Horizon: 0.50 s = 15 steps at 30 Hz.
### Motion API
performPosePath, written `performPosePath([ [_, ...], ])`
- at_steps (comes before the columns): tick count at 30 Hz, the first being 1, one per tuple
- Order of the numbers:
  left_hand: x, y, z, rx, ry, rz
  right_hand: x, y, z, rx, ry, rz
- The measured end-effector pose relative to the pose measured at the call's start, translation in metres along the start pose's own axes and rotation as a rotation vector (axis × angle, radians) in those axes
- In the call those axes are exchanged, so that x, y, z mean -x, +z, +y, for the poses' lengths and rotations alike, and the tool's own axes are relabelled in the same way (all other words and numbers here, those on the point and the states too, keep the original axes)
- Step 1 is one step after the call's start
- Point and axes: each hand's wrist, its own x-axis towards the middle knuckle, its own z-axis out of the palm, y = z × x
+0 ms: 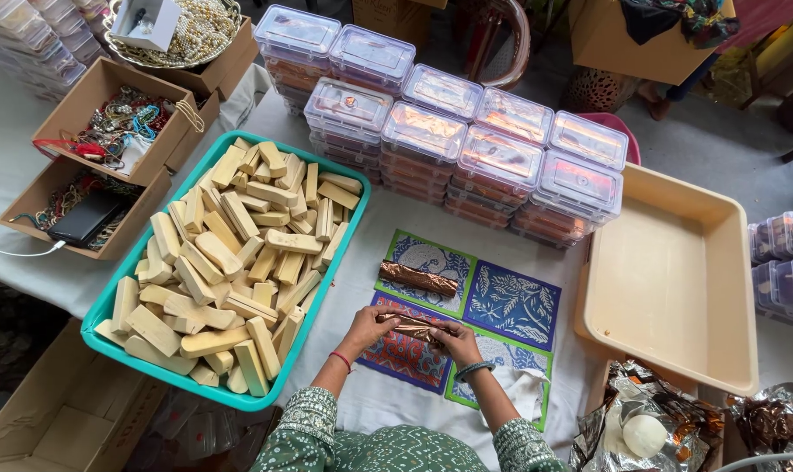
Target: The person wraps rectangular soap bars in copper-colored foil, folding the edges to seal them. They place the wrapped bars into small clear plastic containers and stack them. The person also wipes a soap bar with a white cloth and places it into a container.
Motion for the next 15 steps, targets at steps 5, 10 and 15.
performPosePath([
  [5,-0.003,-0.008,-0.004,-0.031,0.098,-0.082,-0.029,-0.009,0.015,-0.067,0.111,0.018],
  [10,-0.016,-0.009,-0.010,-0.195,0.115,-0.051,-0.037,-0.005,0.013,-0.070,0.205,0.059],
  [15,-0.025,-0.007,0.001,-0.133,-0.055,0.031,-0.025,0.004,-0.008,0.164,0.065,-0.040],
])
